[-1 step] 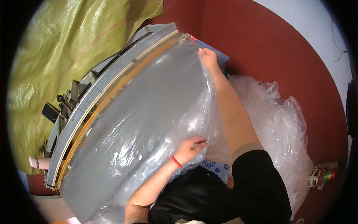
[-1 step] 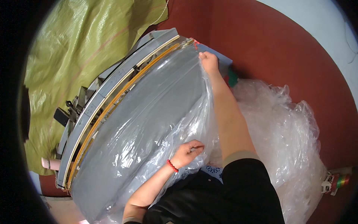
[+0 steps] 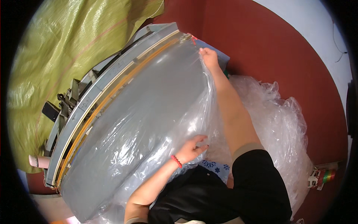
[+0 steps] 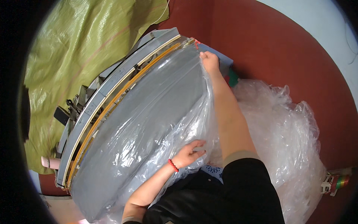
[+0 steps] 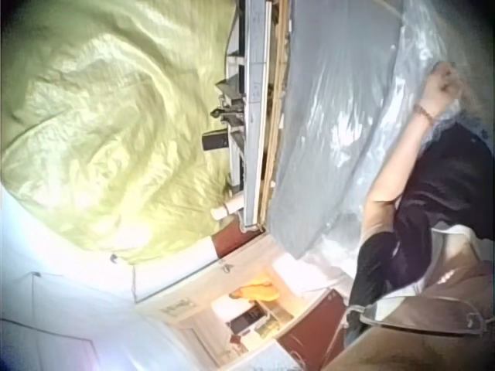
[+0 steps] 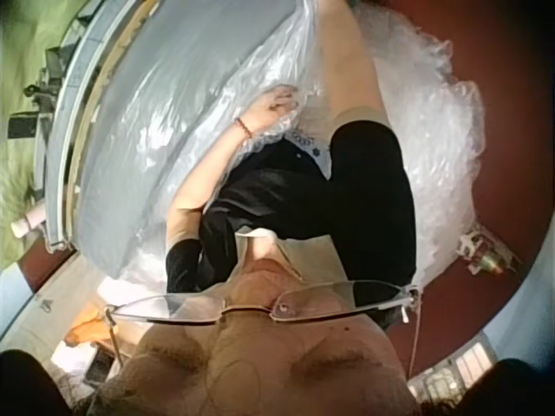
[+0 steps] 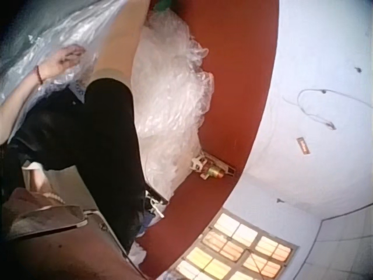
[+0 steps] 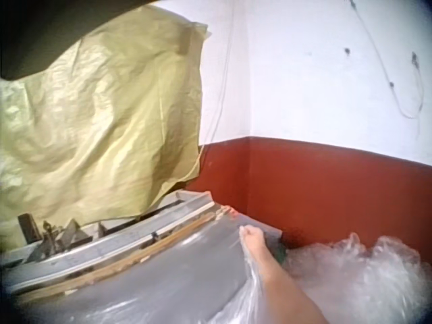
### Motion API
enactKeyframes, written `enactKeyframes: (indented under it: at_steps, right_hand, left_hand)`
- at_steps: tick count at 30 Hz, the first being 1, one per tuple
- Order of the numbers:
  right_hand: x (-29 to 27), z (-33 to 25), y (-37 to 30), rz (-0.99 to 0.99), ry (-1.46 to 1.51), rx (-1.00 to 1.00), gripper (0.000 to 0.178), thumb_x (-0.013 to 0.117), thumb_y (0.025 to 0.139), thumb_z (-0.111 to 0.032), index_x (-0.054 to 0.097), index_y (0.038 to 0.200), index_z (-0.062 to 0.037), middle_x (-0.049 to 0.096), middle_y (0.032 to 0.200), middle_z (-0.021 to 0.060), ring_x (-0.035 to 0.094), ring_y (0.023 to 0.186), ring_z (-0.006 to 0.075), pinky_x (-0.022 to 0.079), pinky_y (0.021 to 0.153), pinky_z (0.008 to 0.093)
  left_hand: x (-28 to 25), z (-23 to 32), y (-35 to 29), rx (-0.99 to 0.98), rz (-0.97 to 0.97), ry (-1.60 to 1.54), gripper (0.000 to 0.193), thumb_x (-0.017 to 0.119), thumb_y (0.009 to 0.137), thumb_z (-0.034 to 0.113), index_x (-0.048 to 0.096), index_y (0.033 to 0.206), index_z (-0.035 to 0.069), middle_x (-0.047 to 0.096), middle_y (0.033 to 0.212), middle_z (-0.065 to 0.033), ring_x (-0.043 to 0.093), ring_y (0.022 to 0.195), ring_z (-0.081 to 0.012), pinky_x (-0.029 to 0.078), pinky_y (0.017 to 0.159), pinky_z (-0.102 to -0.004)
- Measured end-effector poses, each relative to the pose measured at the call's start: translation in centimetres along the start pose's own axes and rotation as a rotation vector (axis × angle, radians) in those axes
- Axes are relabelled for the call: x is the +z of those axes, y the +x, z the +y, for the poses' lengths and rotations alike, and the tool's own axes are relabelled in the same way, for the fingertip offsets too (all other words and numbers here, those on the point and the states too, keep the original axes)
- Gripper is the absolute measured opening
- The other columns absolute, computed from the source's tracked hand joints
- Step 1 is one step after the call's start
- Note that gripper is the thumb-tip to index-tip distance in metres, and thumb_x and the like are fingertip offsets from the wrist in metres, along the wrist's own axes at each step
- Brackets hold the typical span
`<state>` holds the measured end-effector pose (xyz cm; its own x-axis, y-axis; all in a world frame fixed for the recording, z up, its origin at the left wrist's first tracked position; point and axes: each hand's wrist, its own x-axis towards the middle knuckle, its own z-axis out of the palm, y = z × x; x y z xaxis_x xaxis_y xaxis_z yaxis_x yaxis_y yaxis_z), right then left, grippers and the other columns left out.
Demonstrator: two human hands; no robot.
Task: Operating a heat sealing machine to seal or package plastic bags.
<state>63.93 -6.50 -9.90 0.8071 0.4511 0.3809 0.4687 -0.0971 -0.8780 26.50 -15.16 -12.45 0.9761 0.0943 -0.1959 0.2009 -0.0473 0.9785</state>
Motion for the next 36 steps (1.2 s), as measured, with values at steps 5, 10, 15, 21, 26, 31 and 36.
enactKeyframes:
  at_steps: [5,10,15,21,26,31,36]
  right_hand:
    - [0.1,-0.6,-0.4,0.023,-0.060,0.019,0.025,0.056,0.081,-0.024,0.061,0.074,-0.0008,0.057,0.060,0.0097,0.051,0.056,0.0152,0.041,0.058,0.0299]
    - [0.2,-0.7,-0.7,0.017,0.020,-0.051,0.025,0.056,0.082,-0.023,0.060,0.073,0.0000,0.055,0.058,0.0067,0.048,0.056,0.0118,0.040,0.057,0.0292]
    - [-0.3,-0.2,-0.2,-0.031,0.107,-0.020,0.026,0.055,0.083,-0.023,0.060,0.071,0.0002,0.052,0.056,0.0030,0.046,0.054,0.0102,0.038,0.052,0.0274]
    - [-0.8,-1.3,-0.4,-0.116,0.101,-0.010,0.029,0.052,0.086,-0.027,0.058,0.070,-0.0036,0.049,0.057,-0.0021,0.043,0.052,0.0067,0.036,0.048,0.0238]
    - [-0.5,-0.6,-0.1,-0.100,0.175,-0.007,0.031,0.051,0.085,-0.026,0.057,0.067,-0.0014,0.050,0.058,-0.0011,0.045,0.055,0.0087,0.037,0.051,0.0258]
    - [-1.0,-0.3,-0.3,-0.076,0.213,-0.040,0.032,0.050,0.086,-0.026,0.056,0.068,-0.0003,0.050,0.058,-0.0008,0.045,0.055,0.0091,0.038,0.051,0.0260]
    - [-0.5,-2.6,-1.4,-0.117,0.216,0.010,0.031,0.049,0.087,-0.025,0.058,0.070,-0.0008,0.049,0.058,-0.0014,0.045,0.052,0.0075,0.036,0.049,0.0232]
  left_hand:
    - [-0.9,-4.2,0.0,-0.067,0.324,0.465,0.079,0.060,0.078,0.035,0.017,0.131,-0.005,0.023,0.134,-0.0264,0.018,0.127,-0.0363,0.017,0.105,-0.0362]
    - [-0.9,-6.0,-0.6,-0.264,0.188,0.162,0.066,0.065,0.076,0.024,0.032,0.128,-0.001,0.050,0.114,-0.0153,0.054,0.093,-0.0196,0.042,0.081,-0.0293]
    - [-0.6,-0.6,-2.6,0.078,-0.126,0.033,0.010,0.063,0.076,0.007,0.062,0.084,0.002,0.057,0.086,-0.0056,0.054,0.076,-0.0150,0.042,0.069,-0.0258]
    - [-4.8,11.3,-11.8,0.620,-0.526,-0.361,0.016,0.063,0.076,0.011,0.056,0.084,-0.001,0.057,0.093,-0.0164,0.055,0.090,-0.0312,0.043,0.078,-0.0382]
    - [-9.1,9.2,-19.7,1.322,-0.165,-1.008,0.038,0.055,0.083,0.028,0.050,0.108,0.000,0.058,0.097,-0.0196,0.056,0.077,-0.0312,0.044,0.072,-0.0470]
    - [-6.5,6.5,-19.7,0.301,0.636,-0.803,0.067,0.049,0.080,0.051,0.042,0.121,-0.001,0.059,0.096,-0.0188,0.054,0.087,-0.0293,0.044,0.070,-0.0446]
    - [-7.6,1.9,-23.3,0.518,-0.069,-0.991,0.062,0.051,0.080,0.045,0.048,0.109,-0.009,0.058,0.061,-0.0183,0.056,0.055,-0.0270,0.045,0.049,-0.0381]
